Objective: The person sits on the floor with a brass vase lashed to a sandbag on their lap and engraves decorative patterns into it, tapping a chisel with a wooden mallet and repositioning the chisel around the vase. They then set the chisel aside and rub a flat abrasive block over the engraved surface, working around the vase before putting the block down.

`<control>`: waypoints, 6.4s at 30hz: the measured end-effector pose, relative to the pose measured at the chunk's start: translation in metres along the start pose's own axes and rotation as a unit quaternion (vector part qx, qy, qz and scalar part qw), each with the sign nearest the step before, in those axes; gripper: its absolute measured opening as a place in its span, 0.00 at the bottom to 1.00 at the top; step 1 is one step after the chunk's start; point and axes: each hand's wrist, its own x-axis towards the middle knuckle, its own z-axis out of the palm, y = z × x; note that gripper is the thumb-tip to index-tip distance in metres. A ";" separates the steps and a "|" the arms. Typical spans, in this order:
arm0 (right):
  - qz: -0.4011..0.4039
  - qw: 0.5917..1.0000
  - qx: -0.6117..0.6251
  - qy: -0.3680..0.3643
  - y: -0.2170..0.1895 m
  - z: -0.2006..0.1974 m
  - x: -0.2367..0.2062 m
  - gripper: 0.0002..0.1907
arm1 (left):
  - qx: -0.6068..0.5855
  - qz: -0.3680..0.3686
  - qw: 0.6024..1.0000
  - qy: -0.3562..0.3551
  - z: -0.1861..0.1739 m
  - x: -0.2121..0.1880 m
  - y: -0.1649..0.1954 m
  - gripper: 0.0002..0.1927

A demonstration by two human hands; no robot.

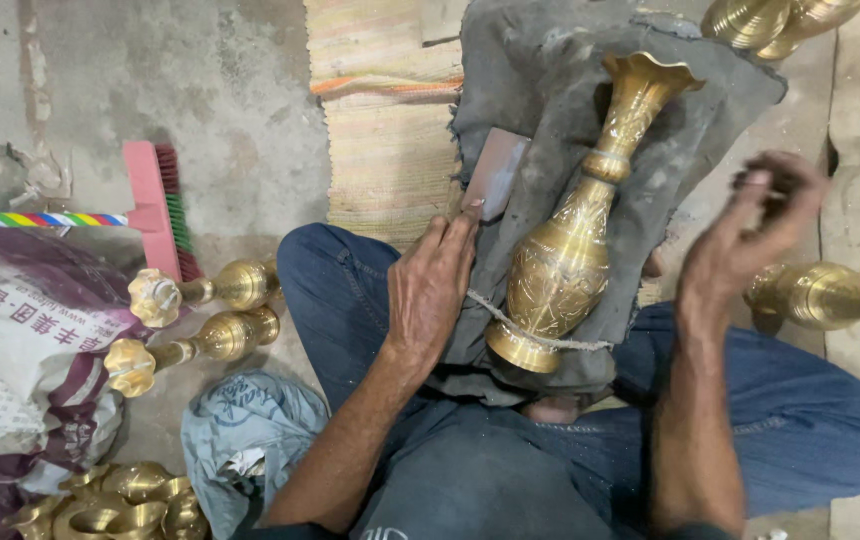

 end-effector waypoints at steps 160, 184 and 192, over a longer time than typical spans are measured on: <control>-0.115 0.936 0.152 -0.295 -0.061 -0.009 -0.062 0.53 | -0.020 0.057 0.998 -0.021 -0.071 -0.025 0.105 0.13; -0.103 0.931 0.172 -0.303 -0.060 -0.008 -0.065 0.52 | -0.010 0.060 0.997 -0.050 -0.073 -0.018 0.109 0.11; -0.097 0.933 0.177 -0.297 -0.058 -0.007 -0.066 0.53 | -0.005 0.063 0.997 -0.048 -0.073 -0.022 0.109 0.14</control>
